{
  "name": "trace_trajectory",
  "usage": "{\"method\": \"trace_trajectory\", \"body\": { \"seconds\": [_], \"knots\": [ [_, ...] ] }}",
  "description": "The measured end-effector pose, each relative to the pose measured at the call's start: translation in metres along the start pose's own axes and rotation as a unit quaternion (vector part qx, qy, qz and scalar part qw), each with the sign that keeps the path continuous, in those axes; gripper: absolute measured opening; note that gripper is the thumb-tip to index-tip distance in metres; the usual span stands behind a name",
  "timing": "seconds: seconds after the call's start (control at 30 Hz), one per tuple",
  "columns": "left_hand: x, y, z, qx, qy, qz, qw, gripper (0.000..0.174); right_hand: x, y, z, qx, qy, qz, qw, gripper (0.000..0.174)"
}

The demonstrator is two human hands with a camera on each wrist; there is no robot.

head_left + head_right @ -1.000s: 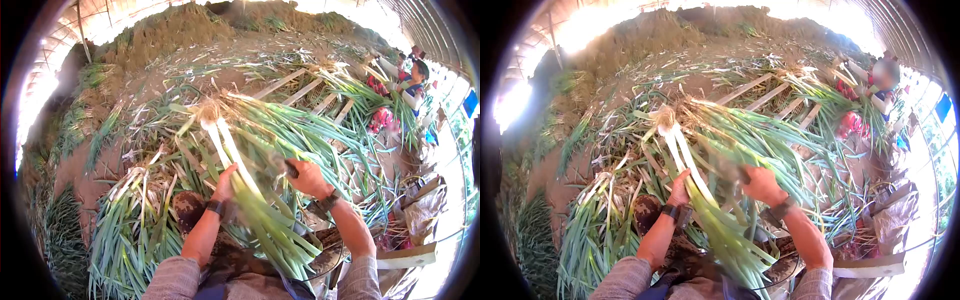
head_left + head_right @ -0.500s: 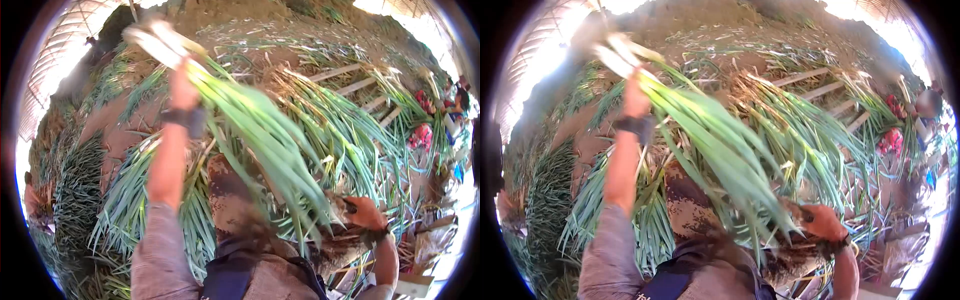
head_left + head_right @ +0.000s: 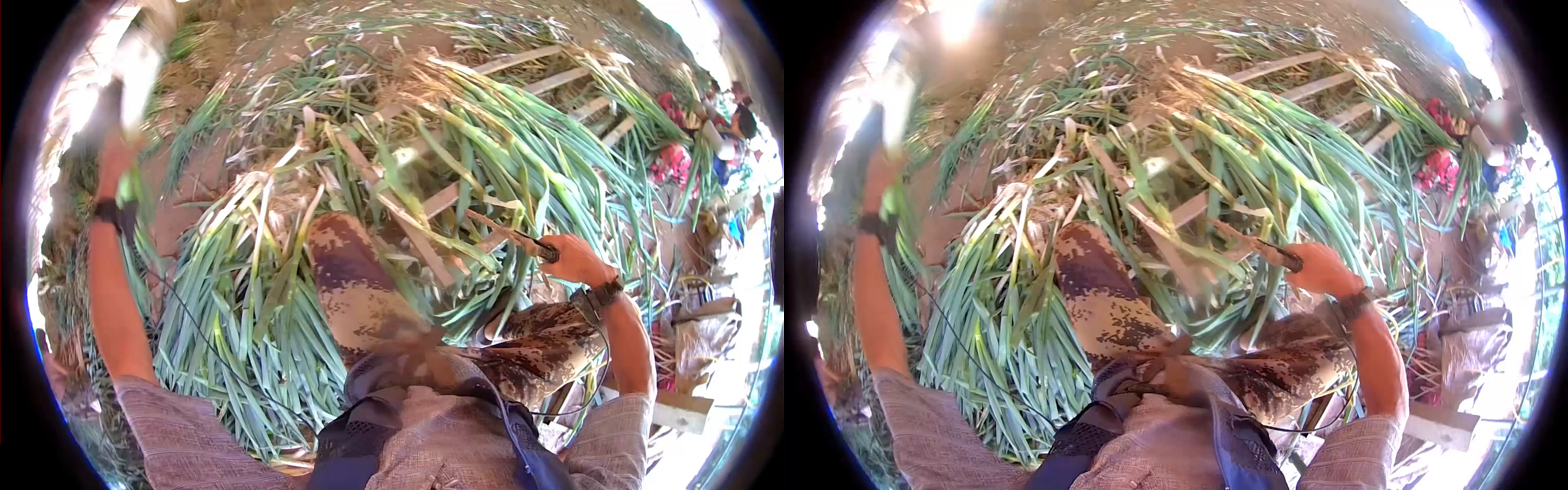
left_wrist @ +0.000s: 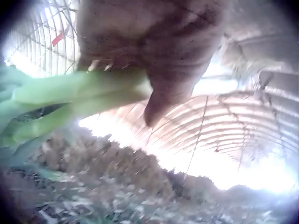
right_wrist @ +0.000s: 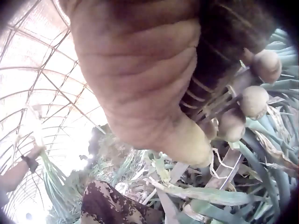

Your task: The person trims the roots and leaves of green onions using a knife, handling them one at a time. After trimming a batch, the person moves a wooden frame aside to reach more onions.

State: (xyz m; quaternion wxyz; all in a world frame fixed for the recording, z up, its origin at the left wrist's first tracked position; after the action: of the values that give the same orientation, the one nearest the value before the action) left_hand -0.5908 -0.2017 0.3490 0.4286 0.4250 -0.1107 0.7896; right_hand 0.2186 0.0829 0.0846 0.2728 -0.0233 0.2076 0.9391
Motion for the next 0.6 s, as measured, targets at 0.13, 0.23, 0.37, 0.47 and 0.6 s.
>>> {"method": "trace_trajectory", "body": {
  "seconds": [0.13,0.23,0.37,0.47,0.6],
  "knots": [
    [-0.143,-0.166,-0.082,-0.272,0.379,0.197,0.862,0.046,-0.019,-0.02,0.005,0.018,-0.002,-0.018,1.0,0.032],
    [-0.186,-0.375,-0.065,-0.319,0.515,0.138,0.784,0.058,-0.029,-0.04,0.01,0.028,0.022,-0.092,0.995,0.036],
    [-0.268,-0.616,-0.014,-0.422,0.553,-0.178,0.696,0.089,-0.028,-0.06,0.007,0.096,-0.045,-0.096,0.99,0.041],
    [-0.334,-0.708,-0.008,-0.387,0.575,-0.286,0.662,0.088,-0.033,-0.064,-0.005,0.111,-0.054,-0.098,0.988,0.038],
    [-0.351,-0.739,-0.001,-0.363,0.614,-0.341,0.612,0.076,-0.043,-0.077,-0.014,0.138,-0.096,-0.088,0.982,0.037]
  ]
}}
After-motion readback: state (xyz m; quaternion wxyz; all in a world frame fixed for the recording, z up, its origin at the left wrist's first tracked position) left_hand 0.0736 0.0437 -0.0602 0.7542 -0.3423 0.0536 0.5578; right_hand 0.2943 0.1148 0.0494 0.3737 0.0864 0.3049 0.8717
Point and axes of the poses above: each hand's wrist, its own x-axis towards the middle knuckle, its own z-axis out of the back of the hand, y = z × x, the point moved 10 cm from there along x, towards the middle knuckle, and after that the axes turned 13 degrees about z, right-handed, at the moved point
